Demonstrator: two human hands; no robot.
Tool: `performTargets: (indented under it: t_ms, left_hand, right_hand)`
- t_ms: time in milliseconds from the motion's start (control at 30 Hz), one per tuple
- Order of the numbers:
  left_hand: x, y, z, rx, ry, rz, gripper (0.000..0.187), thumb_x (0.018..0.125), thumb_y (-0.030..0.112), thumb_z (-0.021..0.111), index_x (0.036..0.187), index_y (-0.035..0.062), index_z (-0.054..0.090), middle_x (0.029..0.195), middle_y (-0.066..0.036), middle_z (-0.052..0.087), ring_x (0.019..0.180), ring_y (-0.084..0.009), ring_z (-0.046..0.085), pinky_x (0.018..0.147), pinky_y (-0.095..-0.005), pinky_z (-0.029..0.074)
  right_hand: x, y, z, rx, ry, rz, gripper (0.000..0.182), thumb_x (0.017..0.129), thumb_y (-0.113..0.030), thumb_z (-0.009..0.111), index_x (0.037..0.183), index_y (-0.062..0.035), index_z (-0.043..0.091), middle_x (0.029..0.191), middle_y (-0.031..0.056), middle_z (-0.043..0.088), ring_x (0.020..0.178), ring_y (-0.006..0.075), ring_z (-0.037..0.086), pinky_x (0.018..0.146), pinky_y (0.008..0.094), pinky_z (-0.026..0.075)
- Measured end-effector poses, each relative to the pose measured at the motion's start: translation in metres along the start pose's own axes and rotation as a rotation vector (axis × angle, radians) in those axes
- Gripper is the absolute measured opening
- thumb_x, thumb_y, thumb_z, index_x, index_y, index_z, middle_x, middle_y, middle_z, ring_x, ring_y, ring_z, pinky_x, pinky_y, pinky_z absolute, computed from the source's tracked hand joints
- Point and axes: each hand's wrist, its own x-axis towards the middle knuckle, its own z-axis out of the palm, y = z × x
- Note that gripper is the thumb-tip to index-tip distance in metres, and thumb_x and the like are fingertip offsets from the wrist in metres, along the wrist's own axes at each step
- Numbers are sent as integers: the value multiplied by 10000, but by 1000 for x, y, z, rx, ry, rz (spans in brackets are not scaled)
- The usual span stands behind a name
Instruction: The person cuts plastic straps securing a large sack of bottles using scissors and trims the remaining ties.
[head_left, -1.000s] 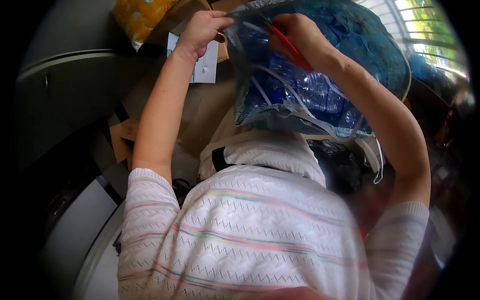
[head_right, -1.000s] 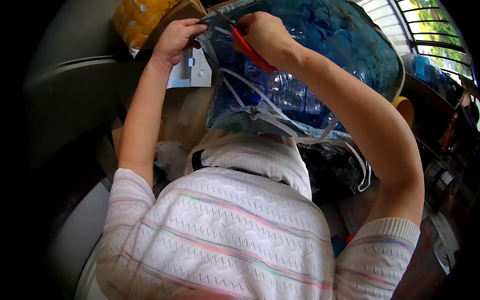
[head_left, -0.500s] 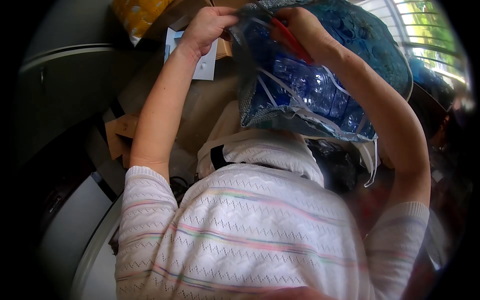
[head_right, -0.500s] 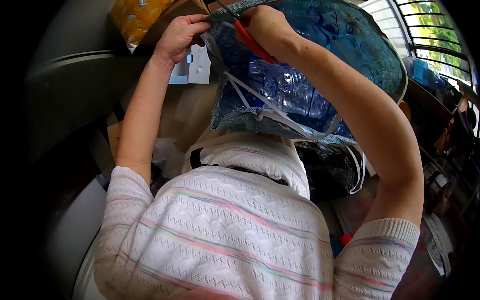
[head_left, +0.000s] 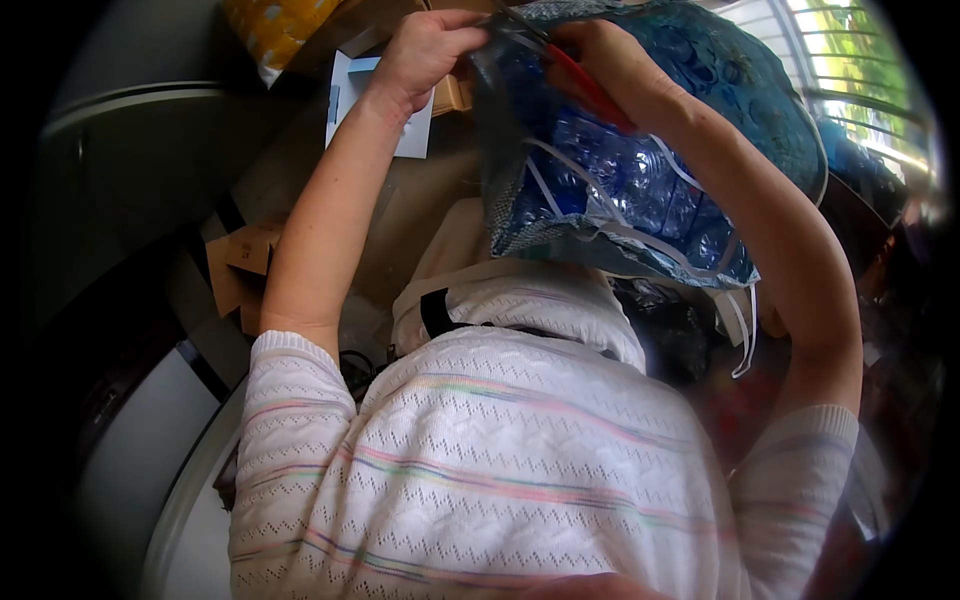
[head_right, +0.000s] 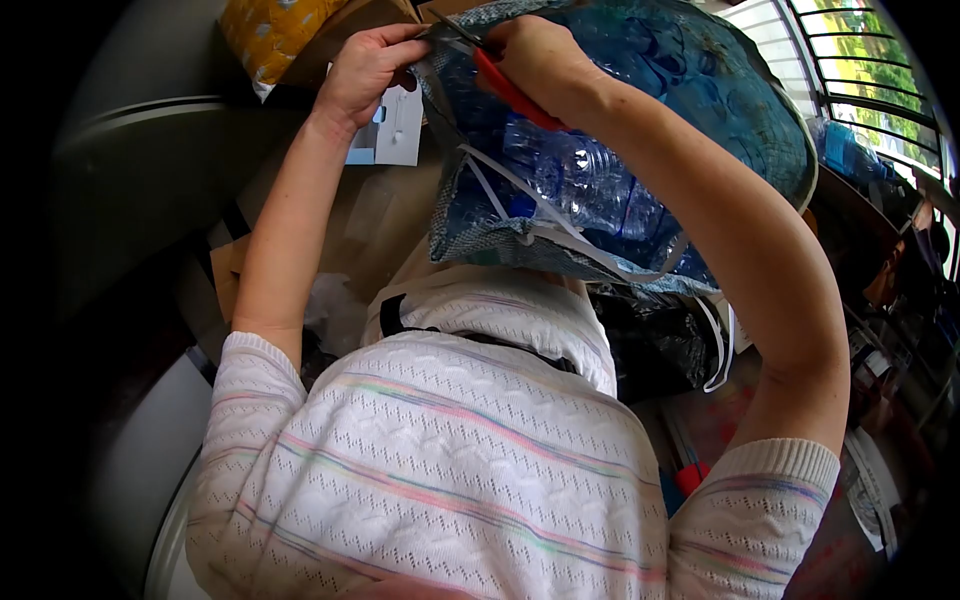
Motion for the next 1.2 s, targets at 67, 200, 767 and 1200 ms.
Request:
performTargets:
  t_ms: [67, 200, 767, 1200]
  left_hand:
    - [1, -3, -1, -5, 3, 8, 242, 842, 116, 604, 1061, 19, 640, 822, 8, 631, 651, -45, 548, 521, -177, 430]
    - [2, -3, 0, 2, -8, -16, 228, 839, 141, 625, 1031, 19, 644, 801, 12, 623, 601, -39, 533, 512, -176, 421]
    - [9, -7, 0, -42, 32, -97, 164, 808, 107, 640, 959, 43, 653, 738, 24, 621, 565, -48, 526, 488, -184, 399]
    - [1, -3, 4, 86, 41, 46, 213, 796, 75, 629, 1003, 31, 653, 747, 19, 619, 610, -42, 532, 515, -191, 411]
  right_hand:
    - [-2, -7, -3, 5, -39, 24, 216, 781, -117, 617, 981, -42, 649, 764, 89, 645, 634, 151, 610, 580, 261, 483]
    - [4, 1, 0, 34, -39, -34, 214, 788, -86, 597, 991, -35, 643, 751, 85, 644, 575, 118, 597, 520, 224, 470]
    - [12, -15, 6, 170, 219, 22, 95, 756, -34, 563, 798, 15, 633, 638, 150, 610, 601, 199, 607, 569, 327, 473]
    - [1, -31, -5, 80, 236, -61, 118, 807, -24, 526, 803, 32, 630, 618, 125, 617, 556, 189, 595, 503, 306, 458]
